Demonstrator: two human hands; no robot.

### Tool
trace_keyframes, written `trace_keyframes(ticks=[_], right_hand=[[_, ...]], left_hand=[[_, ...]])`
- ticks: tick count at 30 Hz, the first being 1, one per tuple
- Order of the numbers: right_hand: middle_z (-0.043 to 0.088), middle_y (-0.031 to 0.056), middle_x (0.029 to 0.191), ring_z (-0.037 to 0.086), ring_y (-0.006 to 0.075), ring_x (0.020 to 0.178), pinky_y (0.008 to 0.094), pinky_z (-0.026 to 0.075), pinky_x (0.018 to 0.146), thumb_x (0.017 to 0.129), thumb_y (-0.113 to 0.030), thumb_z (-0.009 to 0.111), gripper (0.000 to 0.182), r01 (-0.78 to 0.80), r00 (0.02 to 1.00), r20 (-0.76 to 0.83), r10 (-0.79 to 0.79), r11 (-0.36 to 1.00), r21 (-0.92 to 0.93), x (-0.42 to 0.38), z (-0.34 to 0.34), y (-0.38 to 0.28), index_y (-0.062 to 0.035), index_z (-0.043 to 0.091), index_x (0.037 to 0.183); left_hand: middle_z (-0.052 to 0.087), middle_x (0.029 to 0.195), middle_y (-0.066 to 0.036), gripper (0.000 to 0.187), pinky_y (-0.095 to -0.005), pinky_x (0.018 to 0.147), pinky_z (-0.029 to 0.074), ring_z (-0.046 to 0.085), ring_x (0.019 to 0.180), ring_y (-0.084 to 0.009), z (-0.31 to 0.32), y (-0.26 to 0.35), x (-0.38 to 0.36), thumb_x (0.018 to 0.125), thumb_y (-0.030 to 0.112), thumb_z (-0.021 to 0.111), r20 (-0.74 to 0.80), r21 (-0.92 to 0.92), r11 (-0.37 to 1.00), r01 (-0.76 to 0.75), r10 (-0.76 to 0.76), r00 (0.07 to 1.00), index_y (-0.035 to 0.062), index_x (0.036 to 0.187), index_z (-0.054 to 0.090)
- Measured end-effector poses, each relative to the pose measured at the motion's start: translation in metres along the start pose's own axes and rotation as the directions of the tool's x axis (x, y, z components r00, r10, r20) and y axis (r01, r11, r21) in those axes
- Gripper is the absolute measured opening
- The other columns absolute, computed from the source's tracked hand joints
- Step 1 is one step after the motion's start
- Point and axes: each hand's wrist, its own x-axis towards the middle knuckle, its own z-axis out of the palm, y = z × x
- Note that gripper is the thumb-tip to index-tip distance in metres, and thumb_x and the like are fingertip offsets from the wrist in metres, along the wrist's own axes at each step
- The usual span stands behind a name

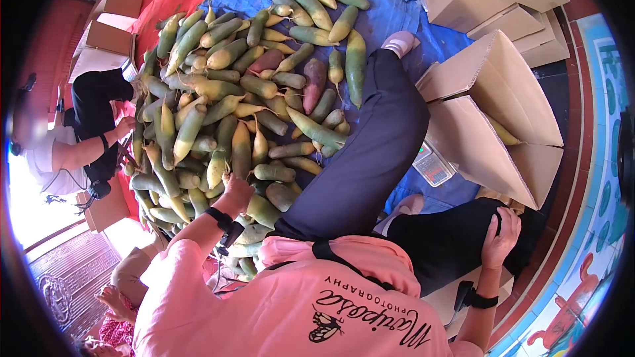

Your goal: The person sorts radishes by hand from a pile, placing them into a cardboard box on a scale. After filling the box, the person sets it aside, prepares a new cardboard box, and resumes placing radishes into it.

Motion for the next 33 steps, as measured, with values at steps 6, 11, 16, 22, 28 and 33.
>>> trace_keyframes(ticks=[6,11,16,22,28,33], right_hand=[[0.061,0.0146,0.102,0.056,0.0323,0.095,0.0402,0.043,0.087,0.081,-0.004,0.062,0.019,-0.017,1.0,-0.018,0.017,1.0,0.006,-0.002,-0.001,0.001,-0.0002,0.062,0.1],[0.061,0.0141,0.101,0.056,0.0324,0.095,0.0407,0.043,0.087,0.081,-0.004,0.062,0.018,-0.016,1.0,-0.025,0.016,1.0,0.004,0.0,-0.001,0.0,-0.0004,0.062,0.098],[0.061,0.0136,0.1,0.056,0.0317,0.094,0.04,0.043,0.087,0.08,-0.004,0.063,0.017,-0.023,0.999,-0.045,0.024,1.0,0.021,0.003,-0.001,-0.001,-0.0009,0.063,0.097],[0.061,0.0147,0.102,0.059,0.0328,0.096,0.0399,0.048,0.084,0.081,-0.003,0.063,0.021,-0.145,0.984,-0.059,0.167,0.953,0.266,0.009,-0.013,-0.015,-0.0016,0.062,0.102],[0.054,0.0147,0.124,0.055,0.0344,0.108,0.0435,0.044,0.092,0.061,-0.015,0.081,0.059,0.102,0.983,-0.176,-0.053,0.954,0.281,0.042,-0.082,-0.09,-0.0091,0.059,0.115],[0.045,0.0183,0.137,0.049,0.0357,0.121,0.05,0.039,0.097,0.053,-0.025,0.085,0.076,0.349,0.936,-0.136,-0.325,0.908,0.232,0.055,-0.085,-0.108,-0.0169,0.058,0.123]], left_hand=[[0.069,0.09,-0.007,0.059,-0.0406,0.087,0.046,0.066,0.09,-0.0256,-0.026,-0.008,-0.025,0.058,0.056,0.074,0.169,-0.159,0.986,-0.049,0.076,0.983,0.0182,0.102,0.069],[0.071,0.087,-0.007,0.058,-0.0483,0.076,0.052,0.068,0.085,-0.029,-0.09,-0.023,-0.098,0.056,0.056,0.075,0.094,-0.264,0.955,0.137,-0.116,0.989,0.0134,0.094,0.073],[0.069,0.079,-0.01,0.053,-0.04,0.067,0.053,0.068,0.074,-0.0286,-0.126,-0.062,-0.17,0.055,0.054,0.076,-0.258,-0.391,0.89,0.234,-0.35,0.901,0.012,0.087,0.07],[0.068,0.085,-0.016,0.057,-0.0398,0.071,0.052,0.067,0.078,-0.0308,-0.166,-0.075,-0.22,0.056,0.031,0.083,-0.563,-0.774,0.631,-0.05,-0.65,0.511,0.0038,0.103,0.065],[0.067,0.089,-0.015,0.07,-0.035,0.077,0.05,0.065,0.079,-0.0221,-0.23,-0.047,-0.225,0.048,0.029,0.086,-0.85,-0.525,0.595,-0.609,-0.406,0.335,-0.0049,0.105,0.063],[0.068,0.085,-0.014,0.066,-0.036,0.075,0.051,0.066,0.077,-0.0288,-0.31,0.008,-0.212,0.044,0.028,0.088,-0.954,-0.181,0.583,-0.792,0.092,0.286,-0.001,0.1,0.067]])
